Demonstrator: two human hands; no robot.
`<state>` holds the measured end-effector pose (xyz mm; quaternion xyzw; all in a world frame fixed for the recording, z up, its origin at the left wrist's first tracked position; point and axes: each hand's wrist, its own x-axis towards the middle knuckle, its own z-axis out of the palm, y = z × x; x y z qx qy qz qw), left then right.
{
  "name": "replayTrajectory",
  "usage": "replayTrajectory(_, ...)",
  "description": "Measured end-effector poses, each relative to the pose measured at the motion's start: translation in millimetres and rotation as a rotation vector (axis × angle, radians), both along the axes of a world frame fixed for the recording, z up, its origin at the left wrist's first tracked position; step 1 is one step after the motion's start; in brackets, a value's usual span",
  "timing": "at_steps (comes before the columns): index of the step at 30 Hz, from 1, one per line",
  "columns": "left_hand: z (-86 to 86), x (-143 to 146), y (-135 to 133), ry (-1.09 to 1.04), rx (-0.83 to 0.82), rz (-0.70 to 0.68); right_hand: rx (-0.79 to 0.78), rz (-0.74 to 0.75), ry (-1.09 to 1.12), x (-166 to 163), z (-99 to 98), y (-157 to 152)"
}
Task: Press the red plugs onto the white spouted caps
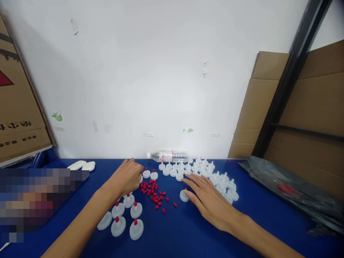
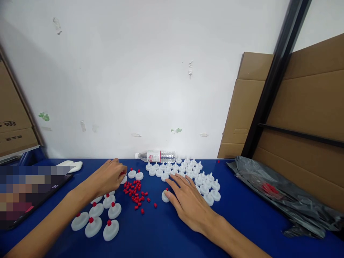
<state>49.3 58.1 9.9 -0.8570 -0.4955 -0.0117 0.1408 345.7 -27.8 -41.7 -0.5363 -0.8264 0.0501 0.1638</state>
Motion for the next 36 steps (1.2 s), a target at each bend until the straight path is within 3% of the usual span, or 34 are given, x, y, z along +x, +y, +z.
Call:
replayTrajectory(10,-2.2,-3.2,0.4,0.005,-0.021,0.05,0.118,0.063,0.011,0.6,0.6,2.6)
replayTrajectory(20,-2.4,-1.6,1.2,-0.054,-0.071,0.037,0.013,0.11,-0.054,2.0,3.0,-0.9)
replayTrajectory(36,-4.3,-5.2,-0.2,-0.151,-0.156,0.026,0.086,0.129,-0.091,-6.6,6.7,4.2)
